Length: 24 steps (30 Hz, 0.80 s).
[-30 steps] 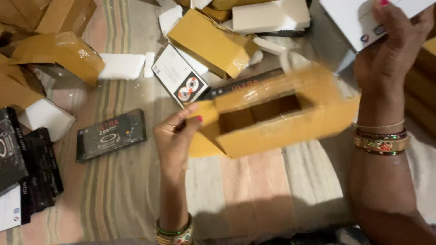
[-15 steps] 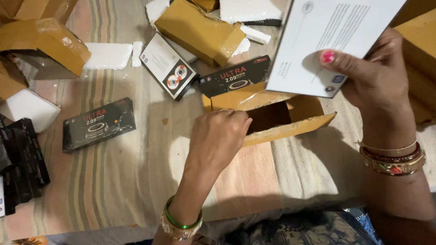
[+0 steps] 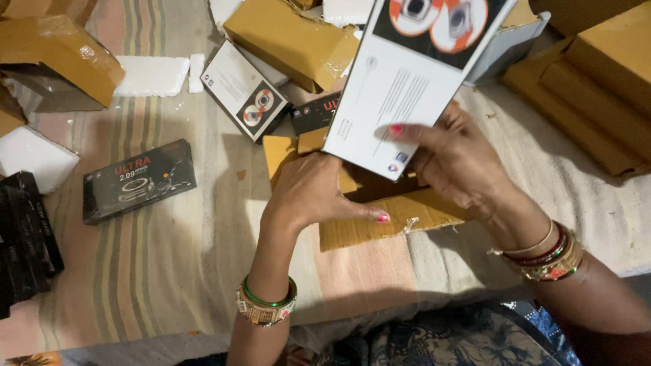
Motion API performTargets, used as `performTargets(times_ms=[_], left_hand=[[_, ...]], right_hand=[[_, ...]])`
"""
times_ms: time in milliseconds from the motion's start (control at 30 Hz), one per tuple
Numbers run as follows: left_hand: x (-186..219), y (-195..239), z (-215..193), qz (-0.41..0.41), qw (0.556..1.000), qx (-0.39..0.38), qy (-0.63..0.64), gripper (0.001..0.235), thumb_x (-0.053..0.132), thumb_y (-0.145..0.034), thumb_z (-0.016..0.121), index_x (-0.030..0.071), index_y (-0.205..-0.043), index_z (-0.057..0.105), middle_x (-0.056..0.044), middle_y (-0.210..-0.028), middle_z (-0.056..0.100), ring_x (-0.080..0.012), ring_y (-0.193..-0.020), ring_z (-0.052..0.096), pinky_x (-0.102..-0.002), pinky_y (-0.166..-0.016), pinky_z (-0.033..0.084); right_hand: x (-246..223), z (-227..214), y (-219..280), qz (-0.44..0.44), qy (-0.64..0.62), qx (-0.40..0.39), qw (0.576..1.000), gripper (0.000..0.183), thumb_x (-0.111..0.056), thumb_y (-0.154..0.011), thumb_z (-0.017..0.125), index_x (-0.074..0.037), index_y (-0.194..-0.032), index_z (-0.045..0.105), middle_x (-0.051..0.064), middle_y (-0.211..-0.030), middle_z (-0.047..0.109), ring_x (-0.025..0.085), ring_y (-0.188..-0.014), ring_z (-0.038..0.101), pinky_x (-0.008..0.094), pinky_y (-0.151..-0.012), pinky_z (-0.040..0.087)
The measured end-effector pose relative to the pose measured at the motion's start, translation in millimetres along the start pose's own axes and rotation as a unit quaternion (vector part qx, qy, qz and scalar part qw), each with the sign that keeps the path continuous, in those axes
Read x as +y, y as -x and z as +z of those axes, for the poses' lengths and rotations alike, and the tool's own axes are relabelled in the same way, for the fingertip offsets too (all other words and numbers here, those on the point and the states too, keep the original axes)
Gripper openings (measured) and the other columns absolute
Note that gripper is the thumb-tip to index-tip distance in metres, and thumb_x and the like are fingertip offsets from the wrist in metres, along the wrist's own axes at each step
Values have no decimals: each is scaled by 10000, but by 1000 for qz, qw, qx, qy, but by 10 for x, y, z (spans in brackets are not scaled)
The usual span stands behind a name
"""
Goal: The person places smartwatch boxes into small cardboard shipping boxes, seals them with tape, and arranges them on the floor. The person also opens a smartwatch box to reveal the watch and accessories before repacking it.
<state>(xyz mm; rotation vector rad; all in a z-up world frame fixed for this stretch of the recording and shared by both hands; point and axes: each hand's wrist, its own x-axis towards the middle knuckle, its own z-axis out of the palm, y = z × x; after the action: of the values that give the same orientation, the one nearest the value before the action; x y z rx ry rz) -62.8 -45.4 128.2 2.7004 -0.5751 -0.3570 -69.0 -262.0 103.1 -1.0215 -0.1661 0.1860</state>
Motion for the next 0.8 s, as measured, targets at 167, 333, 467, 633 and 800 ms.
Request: performTargets(times_ms=[167,333,467,633,800], left_hand=[[-267,-49,96,35,988,36,148,854,637,-522,879,46,-1125,751,-82,-1041,794,-210,-906,766,-355,-850,594],[-686,-106,217,130,896,-16,423,906,642,-637,893,-47,-1181,673,-99,-1099,745,-152,-1007,710,-331,-897,603],[-955,-214,366,11,892,69,447,793,628,-776,812,-104,-1063,710,-120,-857,661,-190,-802,596,-349,-659,476],[-990,-284,485,90,871,128,466,930,699,-705,748,-57,-1214,564,-101,-1051,624,-208,-926,634,-360,-691,588],[-866,-280,323,24,806,75,587,864,770,-874,428,32,-1257,661,-119,-1192,725,-219,-1103,696,-351,-916,600]], right_hand=[[155,5,86,26,52,24,998,291,-46,-916,637,-8,-1204,616,195,-1211,711,255,-1086,736,452,-953,637],[237,30,188,47,86,37,994,290,-98,-940,634,18,-1205,653,237,-1202,725,306,-1006,742,467,-887,650],[203,75,253,-3,280,9,960,275,-122,-936,658,-12,-1185,700,175,-1165,777,293,-960,780,435,-833,644],[105,137,313,-219,609,47,761,370,80,-882,627,-55,-1211,729,155,-1201,752,311,-1118,717,603,-985,478],[26,47,257,-301,761,86,569,414,-9,-800,764,-121,-1198,748,147,-1266,726,324,-1265,654,559,-1087,533]])
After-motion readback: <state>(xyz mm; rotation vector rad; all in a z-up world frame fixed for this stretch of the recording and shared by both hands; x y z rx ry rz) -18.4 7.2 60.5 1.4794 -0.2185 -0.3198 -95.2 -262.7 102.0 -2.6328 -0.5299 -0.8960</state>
